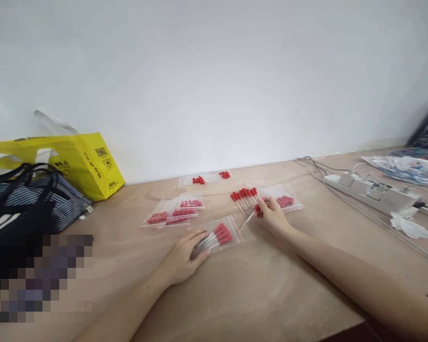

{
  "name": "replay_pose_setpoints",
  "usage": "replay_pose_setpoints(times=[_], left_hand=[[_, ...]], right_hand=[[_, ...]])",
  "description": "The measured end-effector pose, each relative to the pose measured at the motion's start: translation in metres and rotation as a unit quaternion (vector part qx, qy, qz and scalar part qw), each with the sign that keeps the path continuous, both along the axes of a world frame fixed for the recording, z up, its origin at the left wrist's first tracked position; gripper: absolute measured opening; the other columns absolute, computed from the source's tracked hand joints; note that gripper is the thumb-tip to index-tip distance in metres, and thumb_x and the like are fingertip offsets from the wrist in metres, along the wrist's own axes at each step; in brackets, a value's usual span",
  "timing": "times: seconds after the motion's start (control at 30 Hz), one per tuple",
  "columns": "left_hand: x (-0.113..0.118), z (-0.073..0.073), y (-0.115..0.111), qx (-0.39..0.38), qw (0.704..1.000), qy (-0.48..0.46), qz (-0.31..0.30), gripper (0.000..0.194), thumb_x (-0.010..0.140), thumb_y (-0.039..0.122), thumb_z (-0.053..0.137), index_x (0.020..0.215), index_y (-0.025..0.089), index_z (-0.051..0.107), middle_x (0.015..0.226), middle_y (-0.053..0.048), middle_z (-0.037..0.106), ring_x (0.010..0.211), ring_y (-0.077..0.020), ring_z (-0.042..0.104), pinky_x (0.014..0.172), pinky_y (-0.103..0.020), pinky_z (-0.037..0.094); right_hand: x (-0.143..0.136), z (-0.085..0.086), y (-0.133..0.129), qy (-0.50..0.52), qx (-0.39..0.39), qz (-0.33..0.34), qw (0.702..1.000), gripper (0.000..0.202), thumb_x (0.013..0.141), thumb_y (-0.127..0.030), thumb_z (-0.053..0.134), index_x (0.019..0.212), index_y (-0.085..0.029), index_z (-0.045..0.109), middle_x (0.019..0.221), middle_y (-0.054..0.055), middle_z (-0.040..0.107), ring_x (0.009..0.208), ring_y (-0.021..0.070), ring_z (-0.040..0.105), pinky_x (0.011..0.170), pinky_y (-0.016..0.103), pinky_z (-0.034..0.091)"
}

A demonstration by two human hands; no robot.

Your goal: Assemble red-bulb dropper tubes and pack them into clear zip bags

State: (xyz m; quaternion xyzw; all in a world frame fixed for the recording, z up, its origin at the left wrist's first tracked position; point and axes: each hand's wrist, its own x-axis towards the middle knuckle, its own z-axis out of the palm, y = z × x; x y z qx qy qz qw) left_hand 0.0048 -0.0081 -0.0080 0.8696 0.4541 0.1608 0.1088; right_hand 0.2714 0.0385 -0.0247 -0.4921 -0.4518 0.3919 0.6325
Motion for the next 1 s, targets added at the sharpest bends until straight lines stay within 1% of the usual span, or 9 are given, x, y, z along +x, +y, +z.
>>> replay_pose_setpoints(times=[0.1,0.2,0.4,0.57,0.67,0.77,0.87,0.93,1.0], left_hand=[[-0.001,-0.001,0.001,-0.002,1.0,0.006,0.003,0.041,0.081,0.04,0.043,0.117,0.021,0.046,0.127,-0.005,0.046,0.116,-0.0219,0.042,0.098,-0.038,0.034],[-0.002,-0.002,0.002,-0.001,1.0,0.007,-0.003,0.041,0.082,0.04,0.043,0.117,0.021,0.046,0.127,-0.005,0.046,0.116,-0.0215,0.042,0.098,-0.038,0.034],[-0.001,-0.003,0.003,0.006,1.0,0.011,-0.001,0.044,0.081,0.041,0.044,0.119,0.02,0.045,0.128,-0.006,0.045,0.117,-0.0221,0.04,0.097,-0.039,0.035],[0.0,-0.002,0.003,0.013,1.0,0.014,-0.002,0.046,0.08,0.041,0.046,0.121,0.021,0.043,0.128,-0.005,0.045,0.117,-0.022,0.041,0.097,-0.04,0.035],[0.0,-0.002,0.004,0.01,1.0,0.018,0.002,0.047,0.08,0.041,0.046,0.122,0.02,0.042,0.128,-0.006,0.045,0.117,-0.0223,0.041,0.097,-0.041,0.034],[0.0,-0.002,0.005,0.01,1.0,0.019,0.001,0.048,0.08,0.04,0.046,0.123,0.019,0.042,0.128,-0.006,0.044,0.117,-0.0224,0.041,0.097,-0.041,0.035],[0.0,-0.001,0.005,0.011,1.0,0.013,-0.002,0.048,0.079,0.039,0.047,0.123,0.021,0.041,0.128,-0.005,0.045,0.116,-0.0224,0.042,0.095,-0.04,0.037],[0.001,0.0,0.005,0.01,1.0,0.008,0.0,0.048,0.079,0.04,0.047,0.124,0.023,0.04,0.129,-0.005,0.044,0.117,-0.0223,0.041,0.095,-0.039,0.037],[0.002,0.001,0.004,0.004,1.0,0.009,0.003,0.048,0.079,0.04,0.047,0.124,0.023,0.04,0.13,-0.004,0.042,0.118,-0.0222,0.039,0.096,-0.039,0.036]], right_hand=[[-0.006,-0.001,-0.004,0.04,-0.031,0.011,0.999,0.032,0.069,-0.048,0.055,0.073,-0.021,0.039,0.059,-0.003,0.055,0.047,0.0099,0.05,0.046,0.023,0.041],[-0.01,-0.001,-0.008,0.053,-0.056,0.034,0.996,0.032,0.068,-0.046,0.058,0.073,-0.02,0.04,0.059,-0.003,0.055,0.047,0.0093,0.05,0.046,0.022,0.04],[-0.019,-0.005,-0.022,0.099,-0.082,0.083,0.988,0.024,0.07,-0.034,0.06,0.075,-0.02,0.04,0.058,-0.005,0.055,0.05,0.0091,0.054,0.049,0.021,0.043],[-0.023,-0.005,-0.025,0.127,-0.107,0.076,0.983,0.016,0.076,-0.023,0.055,0.074,-0.02,0.04,0.058,-0.005,0.055,0.051,0.0086,0.057,0.052,0.021,0.046],[-0.023,-0.004,-0.024,0.143,-0.114,0.081,0.98,0.017,0.076,-0.022,0.056,0.074,-0.02,0.039,0.059,-0.004,0.056,0.052,0.0088,0.058,0.053,0.021,0.047],[-0.022,-0.003,-0.024,0.135,-0.125,0.125,0.975,0.022,0.071,-0.026,0.062,0.073,-0.019,0.042,0.058,-0.003,0.057,0.054,0.0096,0.059,0.053,0.021,0.047],[-0.022,-0.004,-0.025,0.116,-0.12,0.184,0.969,0.029,0.061,-0.029,0.07,0.072,-0.017,0.047,0.059,-0.003,0.06,0.056,0.0092,0.059,0.056,0.021,0.048],[-0.022,-0.004,-0.026,0.076,-0.112,0.226,0.965,0.031,0.056,-0.031,0.073,0.071,-0.015,0.051,0.057,-0.003,0.06,0.053,0.0079,0.057,0.055,0.02,0.047],[-0.021,-0.004,-0.025,0.012,-0.111,0.264,0.958,0.031,0.056,-0.033,0.072,0.073,-0.013,0.056,0.051,-0.003,0.058,0.047,0.0067,0.054,0.049,0.019,0.044]])
